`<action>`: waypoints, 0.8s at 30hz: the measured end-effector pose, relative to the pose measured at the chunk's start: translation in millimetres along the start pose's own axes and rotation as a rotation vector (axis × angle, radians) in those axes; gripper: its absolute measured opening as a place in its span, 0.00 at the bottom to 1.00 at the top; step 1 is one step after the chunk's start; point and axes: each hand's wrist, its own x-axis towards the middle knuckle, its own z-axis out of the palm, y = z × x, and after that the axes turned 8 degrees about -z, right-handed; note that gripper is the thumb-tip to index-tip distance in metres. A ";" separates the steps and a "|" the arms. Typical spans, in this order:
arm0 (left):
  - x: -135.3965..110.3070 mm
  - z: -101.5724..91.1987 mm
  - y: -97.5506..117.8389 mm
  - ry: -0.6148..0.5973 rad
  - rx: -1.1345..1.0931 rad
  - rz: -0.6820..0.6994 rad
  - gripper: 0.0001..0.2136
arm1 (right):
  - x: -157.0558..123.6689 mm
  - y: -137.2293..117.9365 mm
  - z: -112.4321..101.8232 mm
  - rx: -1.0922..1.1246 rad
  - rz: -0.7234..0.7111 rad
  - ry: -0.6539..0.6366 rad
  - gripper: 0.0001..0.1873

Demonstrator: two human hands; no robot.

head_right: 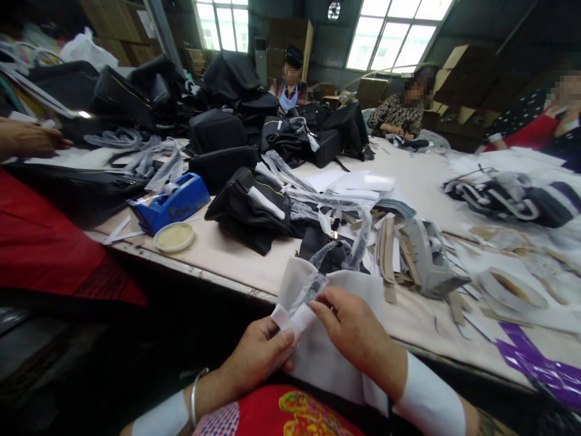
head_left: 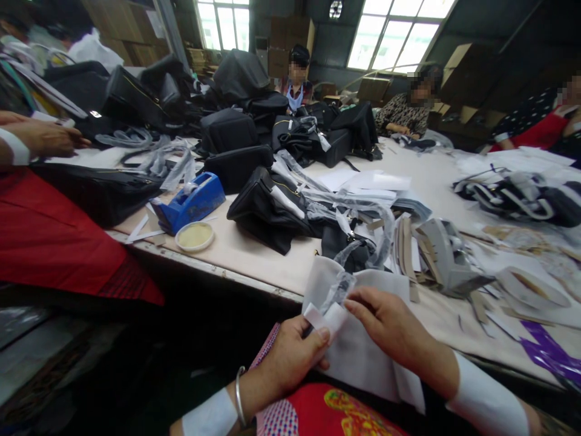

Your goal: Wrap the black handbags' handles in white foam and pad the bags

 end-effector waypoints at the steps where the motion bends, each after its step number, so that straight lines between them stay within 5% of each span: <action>1: 0.4 0.4 -1.2 -0.008 -0.002 0.005 0.21 | -2.9 -1.3 3.7 0.024 0.048 -0.036 0.12; 8: -4.4 6.8 4.0 -0.043 0.008 0.014 0.25 | -1.0 -13.4 28.1 0.239 0.243 -0.065 0.10; 24: -11.9 7.6 13.0 0.037 0.166 -0.054 0.20 | 5.7 2.8 23.4 0.282 0.236 0.028 0.13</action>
